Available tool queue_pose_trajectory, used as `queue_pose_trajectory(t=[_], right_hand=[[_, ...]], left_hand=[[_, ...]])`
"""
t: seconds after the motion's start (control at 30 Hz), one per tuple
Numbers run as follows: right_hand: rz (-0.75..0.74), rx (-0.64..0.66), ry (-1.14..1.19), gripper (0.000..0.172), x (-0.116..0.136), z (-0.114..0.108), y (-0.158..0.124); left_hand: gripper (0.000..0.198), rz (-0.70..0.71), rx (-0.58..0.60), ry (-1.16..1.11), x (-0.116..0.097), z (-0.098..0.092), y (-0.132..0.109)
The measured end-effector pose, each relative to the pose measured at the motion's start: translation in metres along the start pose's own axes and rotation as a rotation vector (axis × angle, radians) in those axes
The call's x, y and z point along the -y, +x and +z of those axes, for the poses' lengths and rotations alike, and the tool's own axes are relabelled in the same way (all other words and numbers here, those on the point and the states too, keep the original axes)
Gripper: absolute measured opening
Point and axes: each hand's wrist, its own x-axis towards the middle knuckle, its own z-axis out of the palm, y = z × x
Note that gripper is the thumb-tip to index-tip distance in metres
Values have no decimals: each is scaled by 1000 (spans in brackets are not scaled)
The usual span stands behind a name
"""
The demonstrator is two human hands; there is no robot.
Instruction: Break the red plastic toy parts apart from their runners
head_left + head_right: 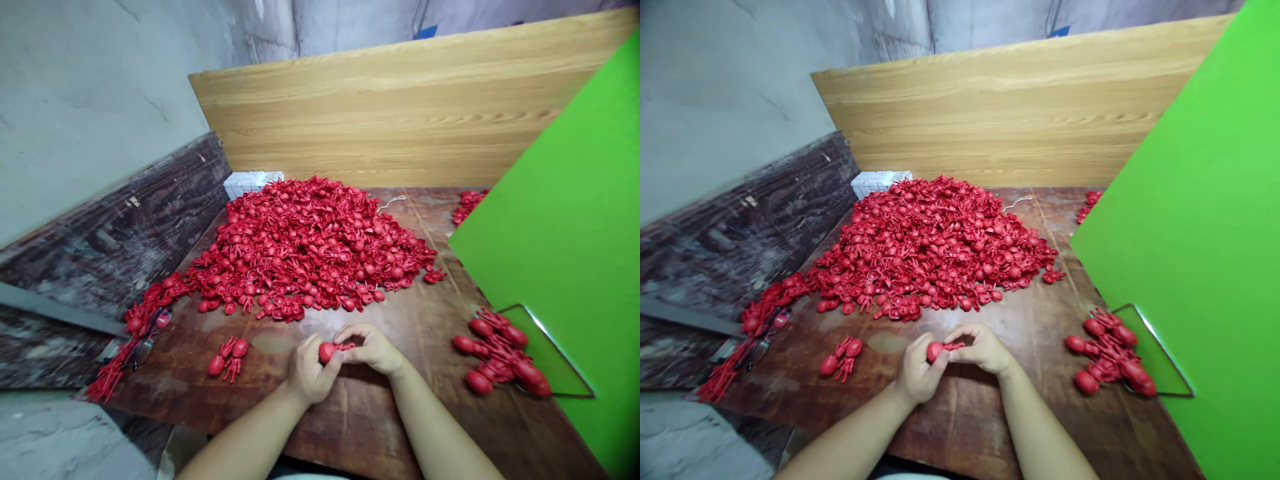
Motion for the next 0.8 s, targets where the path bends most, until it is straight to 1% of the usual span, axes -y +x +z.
queue_pose_trajectory(t=[0.17, 0.23, 0.33, 0.4, 0.47, 0.53, 0.63, 0.73, 0.8], right_hand=[[49, -22, 64, 36, 0, 0, -1], [71, -31, 108, 37, -2, 2, -2], [77, -61, 170, 38, -4, 4, -1], [59, -101, 203, 45, -5, 5, 1], [46, -140, 244, 50, -6, 5, 4], [35, -161, 275, 48, -6, 6, 6], [-1, -144, 240, 40, -5, 6, 6], [-25, -120, 170, 32, -4, 6, 3], [-28, -136, 154, 29, -5, 7, 3]], left_hand=[[35, -61, -39, -55, 6, 1, 0], [31, -69, -25, -101, 4, 0, 2], [20, -32, 1, -163, -1, -3, 7], [14, -16, -17, -182, -4, -4, 9], [15, -38, -48, -192, -4, -4, 9], [23, -77, -85, -196, -2, -1, 8], [30, -130, -136, -195, 1, 3, 7], [31, -181, -129, -185, 3, 6, 7], [29, -208, -114, -176, 3, 6, 8]])
